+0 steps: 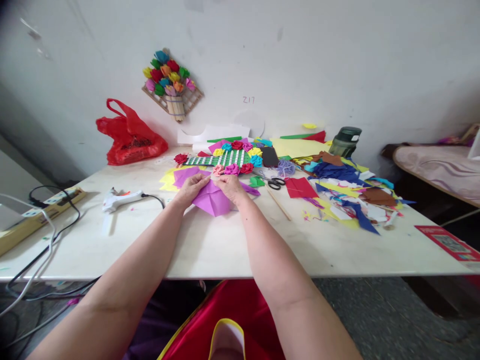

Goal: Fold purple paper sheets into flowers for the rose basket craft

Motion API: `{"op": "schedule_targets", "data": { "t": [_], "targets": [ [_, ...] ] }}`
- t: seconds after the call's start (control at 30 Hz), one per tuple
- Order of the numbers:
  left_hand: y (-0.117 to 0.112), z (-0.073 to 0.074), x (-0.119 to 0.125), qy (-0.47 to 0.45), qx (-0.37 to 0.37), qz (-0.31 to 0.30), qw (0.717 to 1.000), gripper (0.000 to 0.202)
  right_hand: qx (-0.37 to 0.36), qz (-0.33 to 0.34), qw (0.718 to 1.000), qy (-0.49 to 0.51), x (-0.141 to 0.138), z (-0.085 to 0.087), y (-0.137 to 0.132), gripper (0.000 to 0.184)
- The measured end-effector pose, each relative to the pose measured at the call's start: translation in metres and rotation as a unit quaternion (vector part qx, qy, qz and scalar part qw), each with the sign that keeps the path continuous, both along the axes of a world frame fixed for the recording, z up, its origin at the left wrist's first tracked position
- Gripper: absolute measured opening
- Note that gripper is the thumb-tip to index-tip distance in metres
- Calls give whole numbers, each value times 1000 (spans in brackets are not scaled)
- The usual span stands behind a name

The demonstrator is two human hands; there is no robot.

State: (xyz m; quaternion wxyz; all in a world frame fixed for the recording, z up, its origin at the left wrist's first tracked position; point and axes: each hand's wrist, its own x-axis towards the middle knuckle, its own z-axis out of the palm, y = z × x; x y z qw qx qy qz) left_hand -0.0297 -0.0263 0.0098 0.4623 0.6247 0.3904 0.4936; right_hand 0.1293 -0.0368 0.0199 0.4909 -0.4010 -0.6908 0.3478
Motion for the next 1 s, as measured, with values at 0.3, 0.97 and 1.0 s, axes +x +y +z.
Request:
{"op": "schedule_targets", "data": {
  "t": [0.3, 0.97, 1.0],
  "targets": [
    [-1, 2, 1, 16, 36, -5, 999, 34, -18, 28, 999, 8, -1, -6, 5, 28],
    [-3, 9, -1, 20, 16, 39, 999, 36, -74, -2, 997, 10, 6, -5, 7, 23],
    [-3, 9, 0, 26, 15, 41, 999, 36, -71, -2, 997, 15, 6, -6, 8, 24]
  ]
}}
